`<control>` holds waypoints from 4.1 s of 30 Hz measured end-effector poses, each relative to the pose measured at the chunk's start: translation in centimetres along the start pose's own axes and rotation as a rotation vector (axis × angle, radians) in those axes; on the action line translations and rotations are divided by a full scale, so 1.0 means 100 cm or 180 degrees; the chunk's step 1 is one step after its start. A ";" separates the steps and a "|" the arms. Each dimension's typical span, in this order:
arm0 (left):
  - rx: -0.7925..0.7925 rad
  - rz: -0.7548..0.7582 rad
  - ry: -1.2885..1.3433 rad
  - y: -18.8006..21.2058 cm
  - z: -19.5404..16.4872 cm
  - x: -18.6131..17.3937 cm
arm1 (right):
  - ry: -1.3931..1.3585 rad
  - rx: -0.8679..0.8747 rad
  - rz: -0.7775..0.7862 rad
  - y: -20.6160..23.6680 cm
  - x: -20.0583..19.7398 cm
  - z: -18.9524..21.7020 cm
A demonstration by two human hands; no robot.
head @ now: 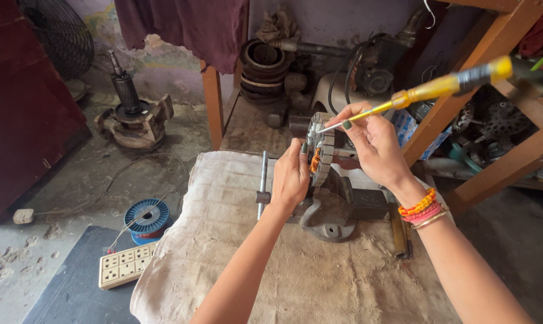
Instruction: The person works on a circular motor component clamped in a bench vise, fitting small wedge-like pieces into slots around its rim by hand. They press each piece into place, rotate the component, and occasionally use a screwdriver to adjust or seat the pieces as they work around the part.
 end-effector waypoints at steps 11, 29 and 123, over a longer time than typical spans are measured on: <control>-0.0082 0.0017 -0.0016 0.000 0.002 0.001 | 0.1073 -0.0083 0.0267 -0.006 0.017 0.025; -0.0021 0.0021 -0.0016 -0.001 -0.002 -0.001 | 0.1138 0.0240 0.0666 -0.016 0.031 0.026; -0.0886 0.0571 0.0889 -0.003 0.034 0.015 | 0.4478 0.3362 0.0109 0.276 -0.129 -0.140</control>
Point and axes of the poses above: each hand's wrist, its own y-axis away from the middle knuckle, its own x-axis out of the palm, z = x × y, the point moved 10 cm from there along -y, towards the middle knuckle, and after that the axes turned 7 degrees about -y, right-handed, at the moved point
